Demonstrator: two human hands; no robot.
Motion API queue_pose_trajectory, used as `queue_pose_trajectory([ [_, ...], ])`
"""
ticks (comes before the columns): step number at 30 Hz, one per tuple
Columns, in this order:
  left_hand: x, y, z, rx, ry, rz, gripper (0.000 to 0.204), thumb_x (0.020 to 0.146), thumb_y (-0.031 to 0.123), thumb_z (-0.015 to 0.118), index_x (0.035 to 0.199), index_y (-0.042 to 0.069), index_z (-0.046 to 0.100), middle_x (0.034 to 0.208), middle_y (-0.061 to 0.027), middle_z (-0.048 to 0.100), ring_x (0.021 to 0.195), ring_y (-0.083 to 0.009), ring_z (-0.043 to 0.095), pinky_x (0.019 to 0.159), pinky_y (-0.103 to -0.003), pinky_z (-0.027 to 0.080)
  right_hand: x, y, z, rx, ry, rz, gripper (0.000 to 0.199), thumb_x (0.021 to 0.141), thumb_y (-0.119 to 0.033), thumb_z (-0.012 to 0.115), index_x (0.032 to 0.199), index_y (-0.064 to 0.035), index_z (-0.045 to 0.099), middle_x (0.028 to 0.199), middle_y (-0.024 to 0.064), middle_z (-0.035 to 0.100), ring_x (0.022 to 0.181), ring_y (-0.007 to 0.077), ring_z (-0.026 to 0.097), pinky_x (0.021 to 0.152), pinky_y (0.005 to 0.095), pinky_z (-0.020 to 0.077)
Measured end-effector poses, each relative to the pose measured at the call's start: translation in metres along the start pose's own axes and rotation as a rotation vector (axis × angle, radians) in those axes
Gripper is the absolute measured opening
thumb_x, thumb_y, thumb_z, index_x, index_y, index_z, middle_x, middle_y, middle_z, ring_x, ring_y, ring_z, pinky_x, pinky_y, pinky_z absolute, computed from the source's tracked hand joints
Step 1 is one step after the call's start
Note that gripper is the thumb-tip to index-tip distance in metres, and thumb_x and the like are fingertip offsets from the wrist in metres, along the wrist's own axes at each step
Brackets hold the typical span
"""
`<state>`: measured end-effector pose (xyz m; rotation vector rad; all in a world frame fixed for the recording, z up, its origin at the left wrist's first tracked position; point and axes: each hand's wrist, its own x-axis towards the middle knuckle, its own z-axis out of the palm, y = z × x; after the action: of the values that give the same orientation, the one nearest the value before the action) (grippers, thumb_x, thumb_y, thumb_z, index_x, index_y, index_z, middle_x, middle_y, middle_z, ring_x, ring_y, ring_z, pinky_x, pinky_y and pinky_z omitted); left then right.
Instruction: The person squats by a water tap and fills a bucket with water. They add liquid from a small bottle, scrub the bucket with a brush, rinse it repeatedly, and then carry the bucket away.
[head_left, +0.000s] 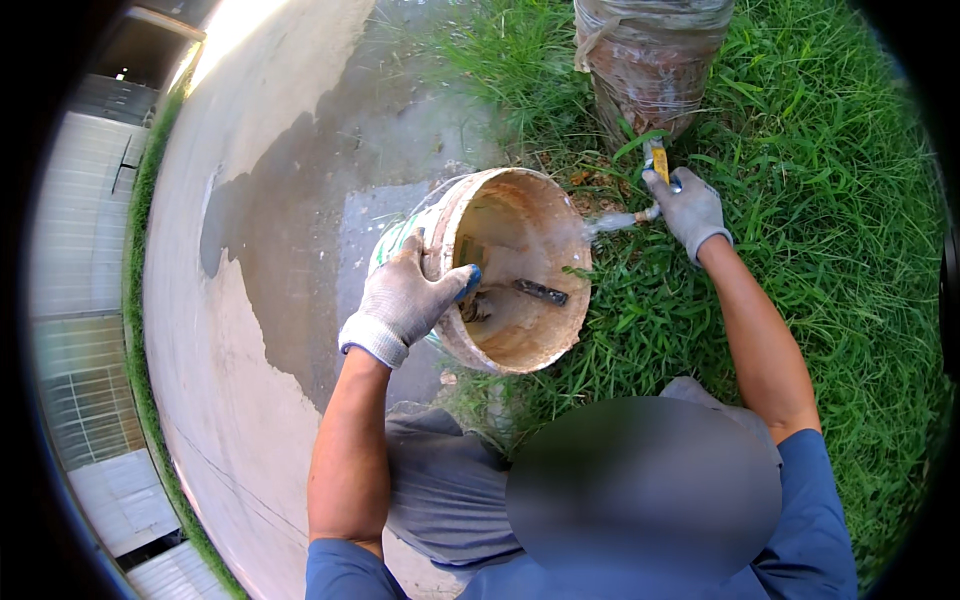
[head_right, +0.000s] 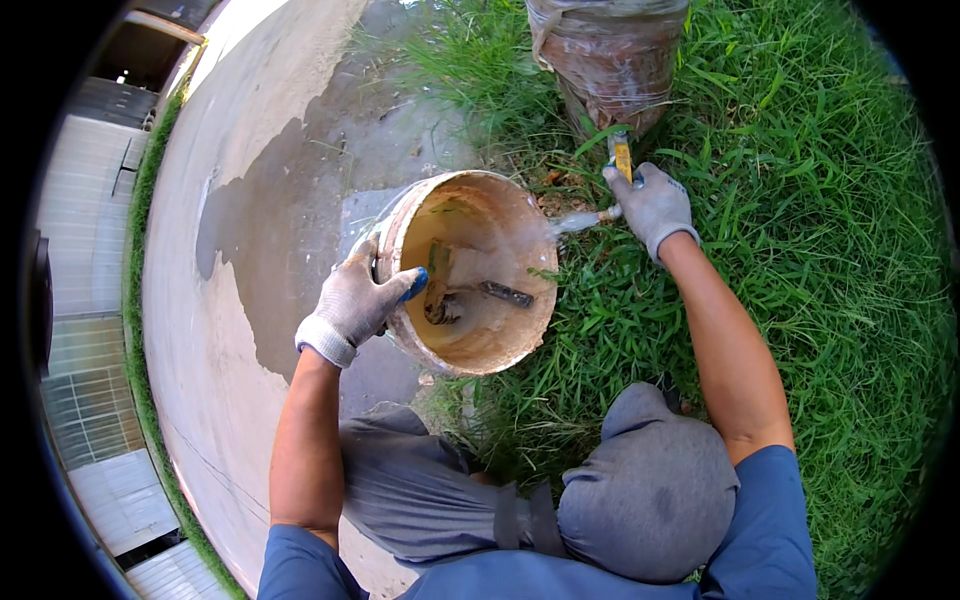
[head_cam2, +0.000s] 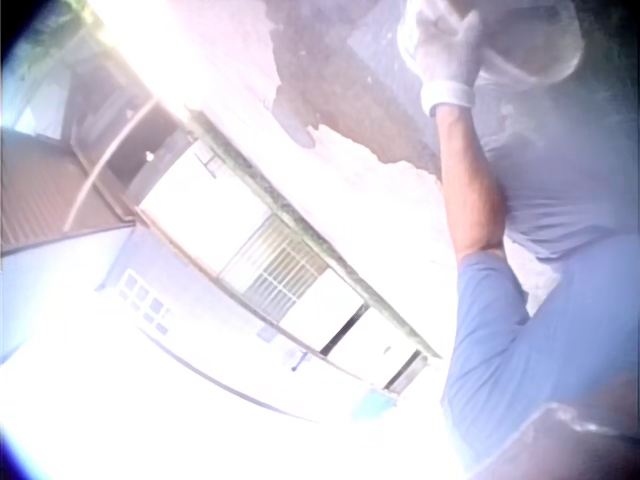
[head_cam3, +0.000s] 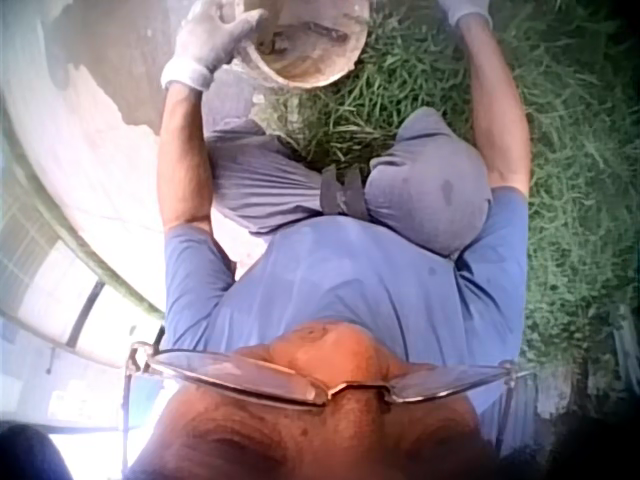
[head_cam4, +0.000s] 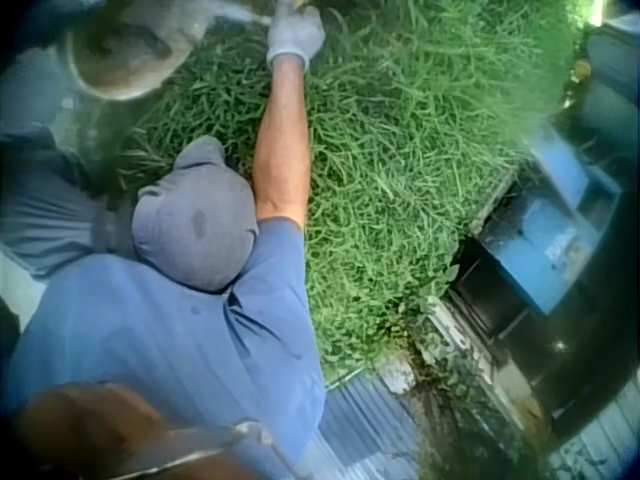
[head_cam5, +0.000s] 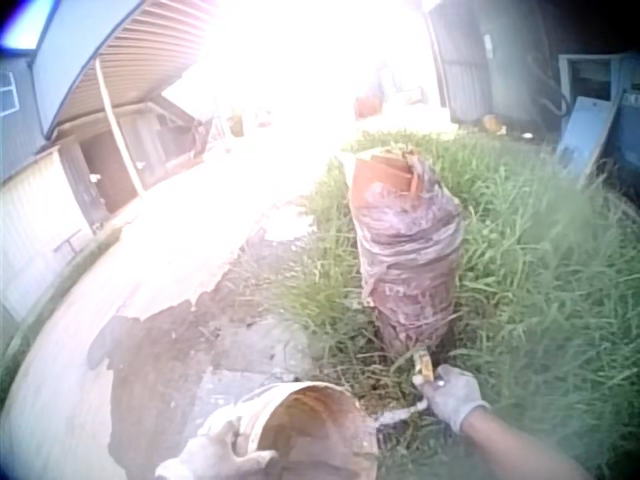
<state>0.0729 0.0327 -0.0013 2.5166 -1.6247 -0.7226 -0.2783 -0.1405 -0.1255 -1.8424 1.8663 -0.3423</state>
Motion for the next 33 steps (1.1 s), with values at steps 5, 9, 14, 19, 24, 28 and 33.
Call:
queue_pose_trajectory([
  [5,0.001,-0.002,0.005,-0.019,0.032,0.007,0.082,0.088,0.052,0.076,0.144,-0.003,0.053,0.096,-0.0208,0.076,0.068,-0.0235,0.075,0.059,-0.036,0.061,0.001,0.001,0.001,0.013,-0.003,-0.002,0.068,0.094,-0.067,0.060,0.106,-0.0012,0.068,0.098,0.0253,0.072,0.098,0.0445,0.069,0.087,0.0508,0.0517],
  [9,-0.002,0.002,0.004,-0.002,0.055,-0.019,0.083,0.089,0.058,0.073,0.144,-0.001,0.055,0.100,-0.0228,0.076,0.077,-0.0280,0.077,0.069,-0.039,0.061,0.001,0.000,-0.001,0.010,-0.021,0.008,0.067,0.094,-0.067,0.060,0.103,-0.0012,0.068,0.097,0.0251,0.072,0.097,0.0445,0.069,0.086,0.0509,0.0517],
  [14,-0.011,0.030,-0.020,0.065,-0.034,-0.054,0.074,0.089,0.064,0.068,0.135,0.006,0.064,0.108,-0.0246,0.076,0.102,-0.0385,0.074,0.093,-0.046,0.056,-0.002,-0.002,-0.002,0.042,0.006,0.012,0.067,0.093,-0.068,0.060,0.094,-0.0012,0.066,0.099,0.0264,0.072,0.099,0.0452,0.068,0.088,0.0517,0.0511],
  [19,-0.009,0.032,-0.022,0.053,-0.044,-0.079,0.068,0.090,0.062,0.068,0.130,0.007,0.068,0.111,-0.0245,0.075,0.108,-0.0404,0.072,0.097,-0.047,0.054,0.000,-0.001,-0.001,0.028,-0.017,0.003,0.068,0.093,-0.068,0.060,0.097,-0.0012,0.066,0.099,0.0264,0.072,0.099,0.0456,0.068,0.088,0.0520,0.0514],
  [24,-0.008,0.027,-0.015,0.013,0.006,-0.063,0.068,0.090,0.061,0.069,0.128,0.005,0.068,0.110,-0.0246,0.075,0.107,-0.0401,0.072,0.096,-0.046,0.054,0.001,0.000,-0.001,0.032,-0.028,0.004,0.067,0.093,-0.068,0.060,0.097,-0.0011,0.066,0.100,0.0265,0.072,0.099,0.0456,0.068,0.088,0.0521,0.0514],
  [28,-0.007,0.025,-0.015,0.024,0.012,-0.054,0.068,0.090,0.060,0.069,0.127,0.003,0.068,0.109,-0.0247,0.075,0.106,-0.0397,0.073,0.096,-0.046,0.054,-0.001,-0.003,-0.002,0.041,-0.040,0.016,0.068,0.093,-0.068,0.059,0.097,-0.0012,0.067,0.101,0.0265,0.072,0.100,0.0453,0.068,0.088,0.0519,0.0515],
  [33,-0.005,0.030,-0.018,0.028,-0.024,-0.067,0.067,0.090,0.058,0.070,0.127,0.003,0.068,0.109,-0.0245,0.075,0.105,-0.0388,0.073,0.096,-0.045,0.054,-0.002,-0.003,-0.002,0.026,0.002,0.008,0.065,0.094,-0.066,0.060,0.096,-0.0017,0.066,0.097,0.0251,0.072,0.097,0.0446,0.068,0.086,0.0514,0.0516],
])
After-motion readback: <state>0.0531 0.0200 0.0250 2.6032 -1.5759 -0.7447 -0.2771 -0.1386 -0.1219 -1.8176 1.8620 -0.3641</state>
